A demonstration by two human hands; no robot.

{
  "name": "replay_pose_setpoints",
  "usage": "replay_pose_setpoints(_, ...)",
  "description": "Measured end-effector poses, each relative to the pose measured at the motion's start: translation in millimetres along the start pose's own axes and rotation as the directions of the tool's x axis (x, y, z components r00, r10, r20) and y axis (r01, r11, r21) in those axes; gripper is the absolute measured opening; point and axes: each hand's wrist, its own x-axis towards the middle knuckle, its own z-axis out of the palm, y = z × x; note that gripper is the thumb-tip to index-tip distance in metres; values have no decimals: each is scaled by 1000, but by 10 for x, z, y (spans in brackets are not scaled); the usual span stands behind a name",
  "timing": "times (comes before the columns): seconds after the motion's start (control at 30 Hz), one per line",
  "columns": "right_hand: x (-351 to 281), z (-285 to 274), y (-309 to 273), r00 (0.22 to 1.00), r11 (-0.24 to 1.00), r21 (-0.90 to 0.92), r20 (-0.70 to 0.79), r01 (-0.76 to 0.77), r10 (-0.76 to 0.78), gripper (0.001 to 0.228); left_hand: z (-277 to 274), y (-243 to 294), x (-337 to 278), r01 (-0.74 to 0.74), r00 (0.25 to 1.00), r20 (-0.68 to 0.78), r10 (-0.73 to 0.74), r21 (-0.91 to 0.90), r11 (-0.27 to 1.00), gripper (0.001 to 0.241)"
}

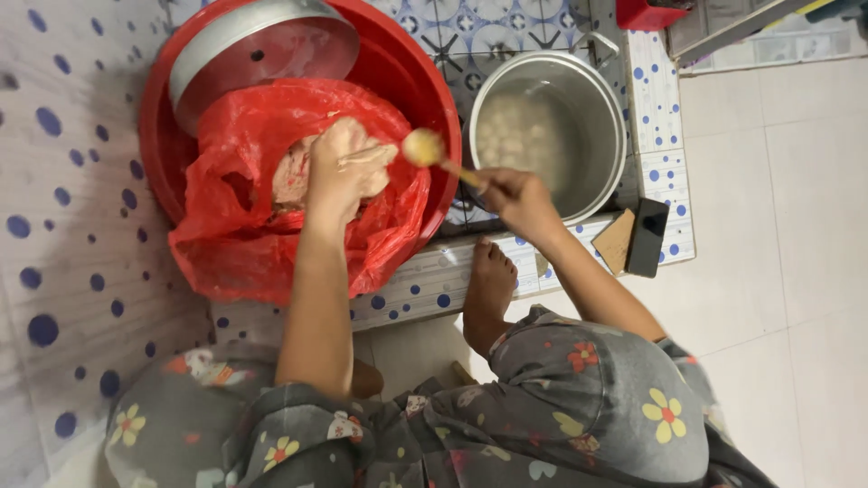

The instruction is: Forming meatballs from paste using hands and a spoon and placing them into a pot

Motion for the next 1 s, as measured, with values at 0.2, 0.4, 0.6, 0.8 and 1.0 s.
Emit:
replay_pose_setpoints(0.2, -236, -63, -1173, 931, 875, 389, 328, -289, 162, 19, 394, 437, -417, -430, 891, 203, 406, 665, 611, 21)
replay_pose_setpoints(0.4, -410, -522, -2085, 897, 913, 219, 365, -344, 251, 19, 647, 511, -321, -806, 363, 456, 813, 591, 29, 37)
replay_pose_setpoints(0.6, -570, -512, -2249, 778, 621, -468, 387, 629, -496, 25, 700, 995, -781, -207, 924, -379, 46, -398, 894, 106)
replay_pose_setpoints(0.8, -1453, -218, -2590, 623, 398, -482, 550, 781, -556, 40, 369, 687, -857, -46, 979, -174, -104, -691, 722, 84)
replay_pose_setpoints(1.0, -1751, -222, -2261, 561, 305, -488, 560, 818, -609, 39, 435, 587, -1110, -95, 964, -219, -147, -808, 581, 39)
